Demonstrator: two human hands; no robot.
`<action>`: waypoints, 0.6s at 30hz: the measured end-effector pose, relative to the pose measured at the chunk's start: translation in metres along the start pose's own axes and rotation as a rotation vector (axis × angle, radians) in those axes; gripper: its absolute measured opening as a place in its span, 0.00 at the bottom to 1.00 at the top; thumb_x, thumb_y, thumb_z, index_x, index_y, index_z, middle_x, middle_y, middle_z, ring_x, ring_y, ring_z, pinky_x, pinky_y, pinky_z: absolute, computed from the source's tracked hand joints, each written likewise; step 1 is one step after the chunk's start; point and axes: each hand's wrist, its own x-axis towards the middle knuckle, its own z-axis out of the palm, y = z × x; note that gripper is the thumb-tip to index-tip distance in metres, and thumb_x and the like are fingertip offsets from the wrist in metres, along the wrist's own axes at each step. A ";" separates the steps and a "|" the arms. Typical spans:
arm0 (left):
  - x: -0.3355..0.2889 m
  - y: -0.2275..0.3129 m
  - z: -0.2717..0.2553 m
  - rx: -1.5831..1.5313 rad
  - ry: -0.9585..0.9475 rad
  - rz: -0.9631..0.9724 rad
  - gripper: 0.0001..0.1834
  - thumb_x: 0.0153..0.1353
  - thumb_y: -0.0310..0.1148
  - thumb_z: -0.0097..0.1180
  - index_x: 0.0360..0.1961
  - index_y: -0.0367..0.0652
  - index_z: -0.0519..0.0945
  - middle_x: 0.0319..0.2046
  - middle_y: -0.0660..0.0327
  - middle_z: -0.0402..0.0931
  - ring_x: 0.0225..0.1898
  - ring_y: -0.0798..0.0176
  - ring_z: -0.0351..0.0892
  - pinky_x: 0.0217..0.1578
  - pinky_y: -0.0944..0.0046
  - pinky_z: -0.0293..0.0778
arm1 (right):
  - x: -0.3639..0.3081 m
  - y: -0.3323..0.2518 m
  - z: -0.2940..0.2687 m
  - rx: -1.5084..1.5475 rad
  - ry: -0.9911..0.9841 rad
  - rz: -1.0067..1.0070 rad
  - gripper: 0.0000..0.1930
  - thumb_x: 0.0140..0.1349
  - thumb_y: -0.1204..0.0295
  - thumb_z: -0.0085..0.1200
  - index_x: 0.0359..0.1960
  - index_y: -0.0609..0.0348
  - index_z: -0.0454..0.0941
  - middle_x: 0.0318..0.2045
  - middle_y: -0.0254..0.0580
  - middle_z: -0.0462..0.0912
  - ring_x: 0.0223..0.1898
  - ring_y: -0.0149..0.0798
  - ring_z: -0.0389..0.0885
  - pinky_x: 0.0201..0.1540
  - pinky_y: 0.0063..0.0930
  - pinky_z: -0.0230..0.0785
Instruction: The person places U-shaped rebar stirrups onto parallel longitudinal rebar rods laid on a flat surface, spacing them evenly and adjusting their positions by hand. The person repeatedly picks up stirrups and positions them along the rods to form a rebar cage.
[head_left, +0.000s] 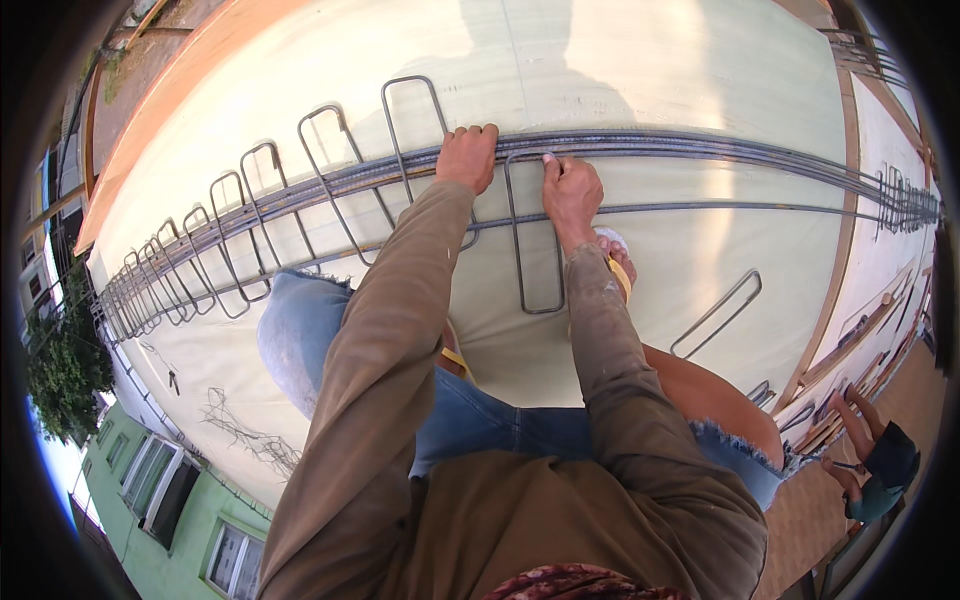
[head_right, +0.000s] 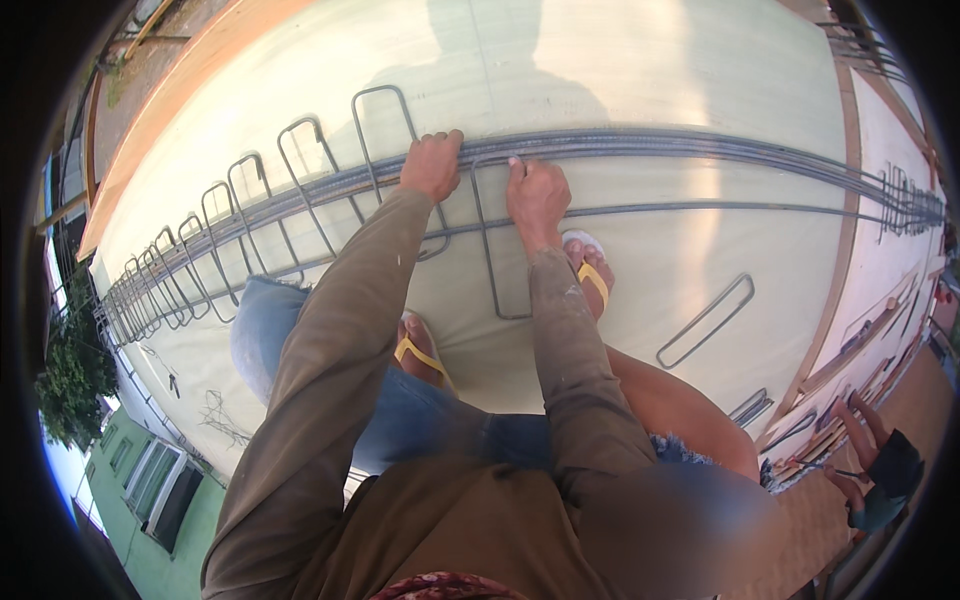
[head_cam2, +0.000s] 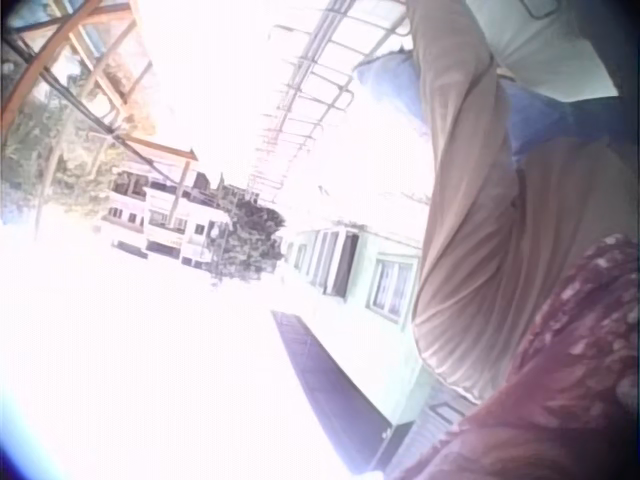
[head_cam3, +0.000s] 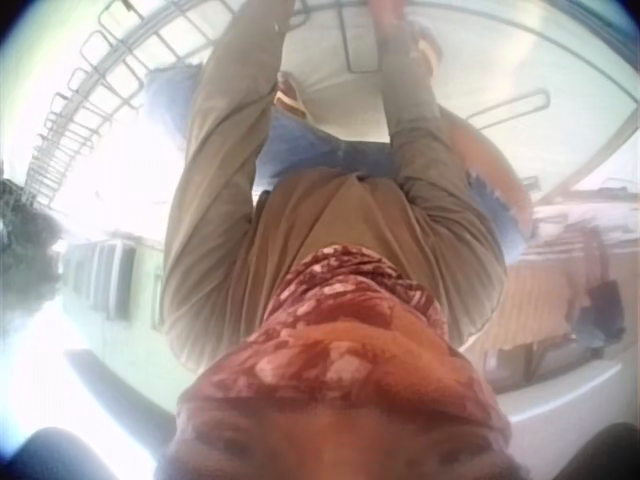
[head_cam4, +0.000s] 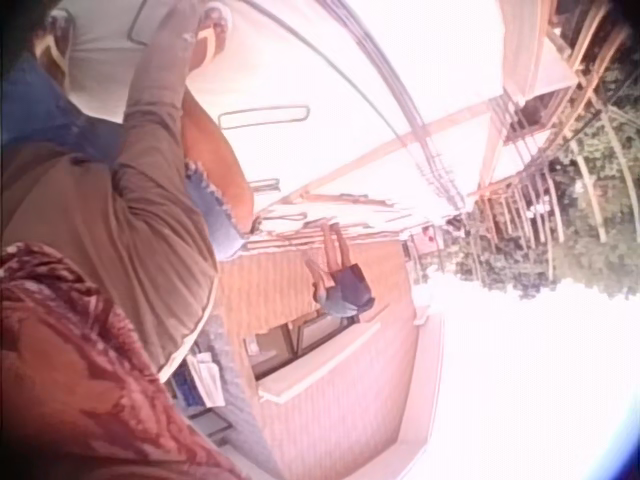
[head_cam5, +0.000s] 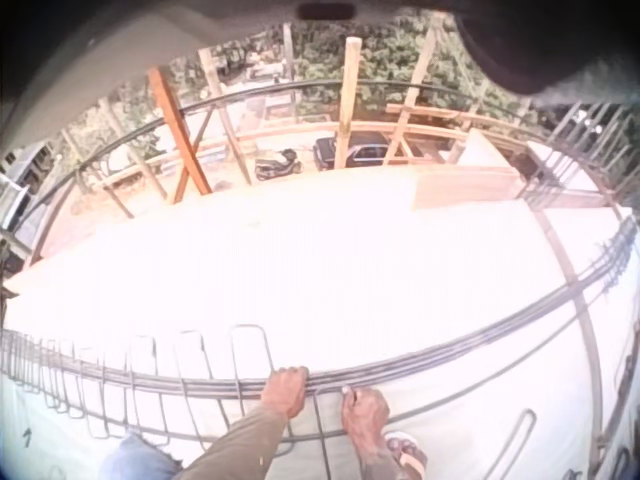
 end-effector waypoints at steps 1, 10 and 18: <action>0.000 0.001 0.000 0.001 0.001 0.000 0.12 0.55 0.22 0.57 0.41 0.40 0.75 0.38 0.50 0.80 0.44 0.44 0.80 0.48 0.46 0.74 | 0.008 -0.001 0.000 0.028 0.043 -0.016 0.20 0.64 0.60 0.59 0.20 0.64 0.78 0.24 0.55 0.80 0.30 0.60 0.78 0.35 0.55 0.68; 0.001 0.007 -0.007 0.000 -0.060 -0.008 0.10 0.59 0.23 0.54 0.43 0.40 0.74 0.38 0.51 0.80 0.47 0.46 0.80 0.49 0.48 0.74 | 0.046 -0.012 -0.013 -0.117 -0.076 0.046 0.20 0.68 0.59 0.55 0.24 0.64 0.82 0.25 0.57 0.82 0.31 0.61 0.81 0.35 0.53 0.70; -0.002 0.010 -0.011 0.019 -0.137 -0.024 0.10 0.60 0.23 0.54 0.43 0.41 0.74 0.40 0.50 0.80 0.48 0.46 0.80 0.51 0.48 0.74 | 0.113 -0.067 -0.149 -0.074 0.234 0.034 0.19 0.69 0.56 0.56 0.32 0.61 0.85 0.25 0.51 0.86 0.29 0.58 0.84 0.37 0.46 0.75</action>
